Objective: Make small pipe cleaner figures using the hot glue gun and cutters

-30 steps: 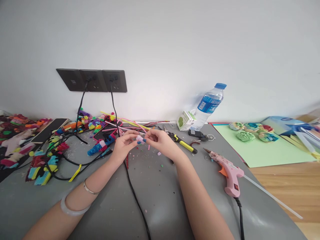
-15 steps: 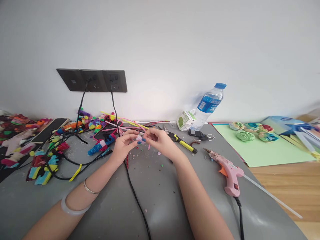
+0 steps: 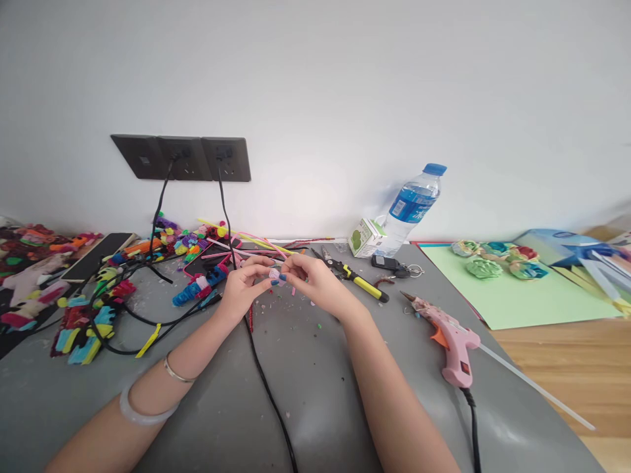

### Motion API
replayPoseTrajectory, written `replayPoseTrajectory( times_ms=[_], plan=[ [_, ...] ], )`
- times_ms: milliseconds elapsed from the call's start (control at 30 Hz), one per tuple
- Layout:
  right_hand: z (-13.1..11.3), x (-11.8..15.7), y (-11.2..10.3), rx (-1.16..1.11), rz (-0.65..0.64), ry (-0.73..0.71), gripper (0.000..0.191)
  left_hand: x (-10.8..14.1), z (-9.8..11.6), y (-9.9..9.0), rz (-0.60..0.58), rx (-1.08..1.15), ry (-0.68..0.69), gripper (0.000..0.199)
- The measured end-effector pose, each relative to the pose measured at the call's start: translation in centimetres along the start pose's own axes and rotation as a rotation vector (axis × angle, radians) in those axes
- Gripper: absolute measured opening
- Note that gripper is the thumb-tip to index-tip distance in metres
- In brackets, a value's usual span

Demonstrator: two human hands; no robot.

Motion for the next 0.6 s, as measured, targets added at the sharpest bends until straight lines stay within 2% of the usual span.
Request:
replayPoseTrajectory(
  times_ms=[233, 400, 600],
  plan=[
    [-0.2, 0.0, -0.1, -0.018, 0.0, -0.002, 0.016, 0.0, -0.2, 0.0, -0.011, 0.003, 0.017, 0.013],
    [0.5, 0.7, -2.2, -0.013, 0.054, 0.074, 0.017, -0.2, -0.2, -0.1, 0.005, 0.029, 0.018, 0.015],
    [2.6, 2.3, -4.2, 0.221, -0.141, 0.329, 0.017, -0.3, -0.6, 0.0, 0.002, 0.109, -0.005, 0.017]
  ],
)
Point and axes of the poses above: each hand's wrist, its own x-axis away from the middle knuckle, its own y-axis out of the palm, z = x × y, the point moved 2 cm from there along -x, towards the middle knuckle, and after that the axes turned 8 degrees about -y, right-handed, at the moved point
